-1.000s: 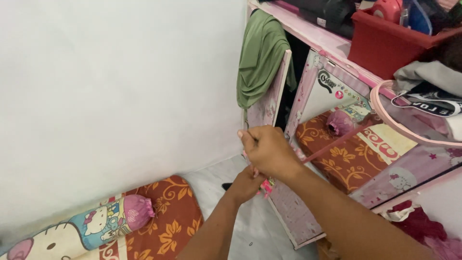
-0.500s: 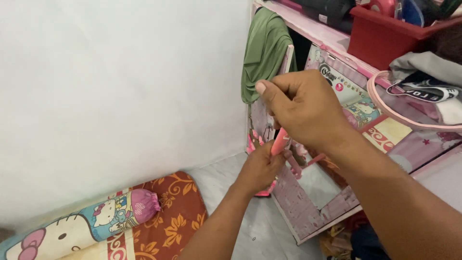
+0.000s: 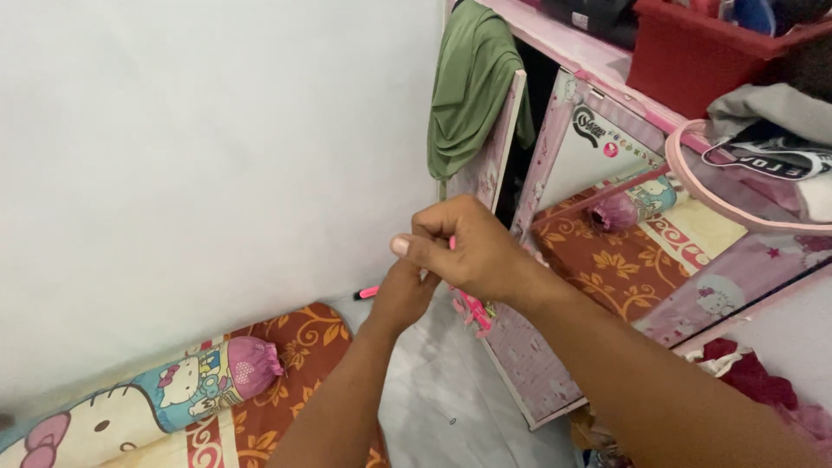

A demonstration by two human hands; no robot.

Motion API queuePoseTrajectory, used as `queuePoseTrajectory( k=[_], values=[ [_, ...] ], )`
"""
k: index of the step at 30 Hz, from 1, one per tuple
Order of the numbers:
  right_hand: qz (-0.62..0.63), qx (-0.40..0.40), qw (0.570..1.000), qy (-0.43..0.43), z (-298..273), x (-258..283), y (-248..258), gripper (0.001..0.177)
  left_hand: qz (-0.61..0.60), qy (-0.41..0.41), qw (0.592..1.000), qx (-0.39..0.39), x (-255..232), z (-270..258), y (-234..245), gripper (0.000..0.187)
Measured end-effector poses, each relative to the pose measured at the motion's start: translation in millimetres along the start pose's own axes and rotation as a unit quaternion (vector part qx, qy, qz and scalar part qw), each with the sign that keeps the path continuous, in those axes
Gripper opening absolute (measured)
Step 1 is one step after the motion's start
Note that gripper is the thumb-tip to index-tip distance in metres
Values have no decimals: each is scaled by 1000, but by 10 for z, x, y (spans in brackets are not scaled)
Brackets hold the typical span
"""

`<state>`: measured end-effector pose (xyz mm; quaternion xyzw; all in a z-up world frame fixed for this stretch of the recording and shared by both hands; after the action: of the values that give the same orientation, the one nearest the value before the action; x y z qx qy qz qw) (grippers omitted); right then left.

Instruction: The person assembles a pink broom by connecting its handle sections and attaching the brush head. The person then moves the assembled broom toward a doorway.

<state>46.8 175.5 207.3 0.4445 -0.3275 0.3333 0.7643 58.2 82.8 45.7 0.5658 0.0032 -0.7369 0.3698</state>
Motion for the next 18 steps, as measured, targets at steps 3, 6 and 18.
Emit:
queuePoseTrajectory(
  k=[3, 6, 18],
  values=[
    [40, 20, 999, 29, 157, -164, -240, 44, 49, 76, 996, 9, 519, 5, 112, 27],
    [-41, 14, 995, -95, 222, -651, -570, 53, 105, 119, 984, 79, 1136, 1, 41, 32],
    [-61, -60, 993, -86, 576, -771, -681, 45, 133, 186, 972, 59, 1342, -176, 213, 39]
  ],
)
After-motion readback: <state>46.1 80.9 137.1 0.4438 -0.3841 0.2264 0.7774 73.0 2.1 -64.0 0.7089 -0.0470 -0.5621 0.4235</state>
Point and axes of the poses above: each hand's wrist, its own z-axis towards the middle knuckle, its own y-axis out of the back of the hand, x = y × z, the point moved 9 cm from there along z, towards the middle knuckle, and after that the axes turned 3 degrees about -z, right-handed, at the moved point
